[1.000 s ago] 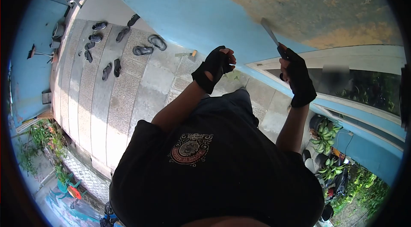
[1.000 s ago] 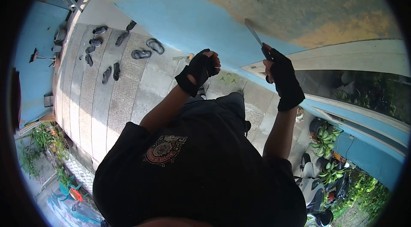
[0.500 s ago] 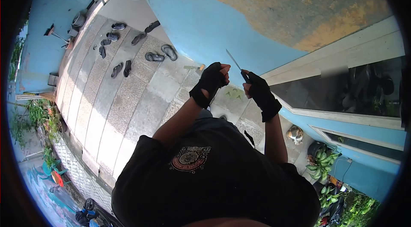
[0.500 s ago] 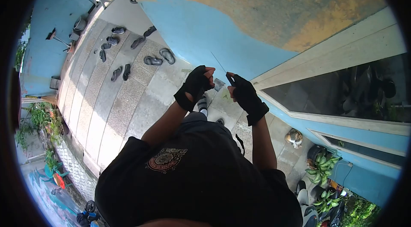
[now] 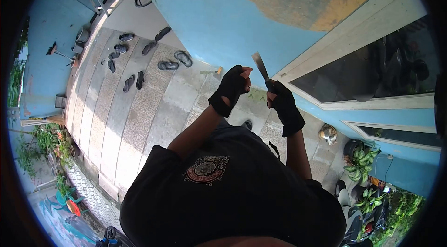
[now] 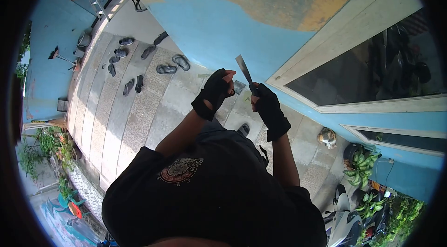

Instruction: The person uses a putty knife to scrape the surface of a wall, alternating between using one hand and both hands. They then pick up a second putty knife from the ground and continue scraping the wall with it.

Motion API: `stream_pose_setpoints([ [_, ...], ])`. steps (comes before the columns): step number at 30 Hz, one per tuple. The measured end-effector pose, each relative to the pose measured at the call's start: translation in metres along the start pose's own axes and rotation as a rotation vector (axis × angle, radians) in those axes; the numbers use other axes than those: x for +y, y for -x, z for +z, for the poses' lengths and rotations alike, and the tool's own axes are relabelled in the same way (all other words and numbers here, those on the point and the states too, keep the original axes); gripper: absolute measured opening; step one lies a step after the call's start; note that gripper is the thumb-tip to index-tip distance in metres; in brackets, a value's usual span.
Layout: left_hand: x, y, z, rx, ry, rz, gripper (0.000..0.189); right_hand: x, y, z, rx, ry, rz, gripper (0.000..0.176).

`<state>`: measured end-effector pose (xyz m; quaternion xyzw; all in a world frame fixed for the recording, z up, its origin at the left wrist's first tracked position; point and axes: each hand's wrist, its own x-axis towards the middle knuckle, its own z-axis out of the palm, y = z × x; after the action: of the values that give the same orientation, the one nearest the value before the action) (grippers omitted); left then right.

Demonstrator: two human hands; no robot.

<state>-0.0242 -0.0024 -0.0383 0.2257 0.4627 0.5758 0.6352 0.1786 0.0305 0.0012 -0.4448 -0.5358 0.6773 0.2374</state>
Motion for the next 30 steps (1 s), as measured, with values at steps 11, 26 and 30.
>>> stream_pose_setpoints([
  [11, 0.049, -0.014, -0.044, -0.206, -0.06, 0.047, 0.031, -0.012, -0.024, 0.065, -0.054, -0.461, -0.007, 0.051],
  [26, 0.054, -0.02, -0.09, -0.169, -0.998, 0.849, 0.06, -0.023, -0.048, 0.138, 0.252, -0.271, -0.145, 0.047],
  [30, 0.05, -0.028, -0.09, -0.142, -0.98, 0.358, 0.053, -0.024, -0.043, 0.12, 0.261, -0.381, -0.159, 0.045],
])
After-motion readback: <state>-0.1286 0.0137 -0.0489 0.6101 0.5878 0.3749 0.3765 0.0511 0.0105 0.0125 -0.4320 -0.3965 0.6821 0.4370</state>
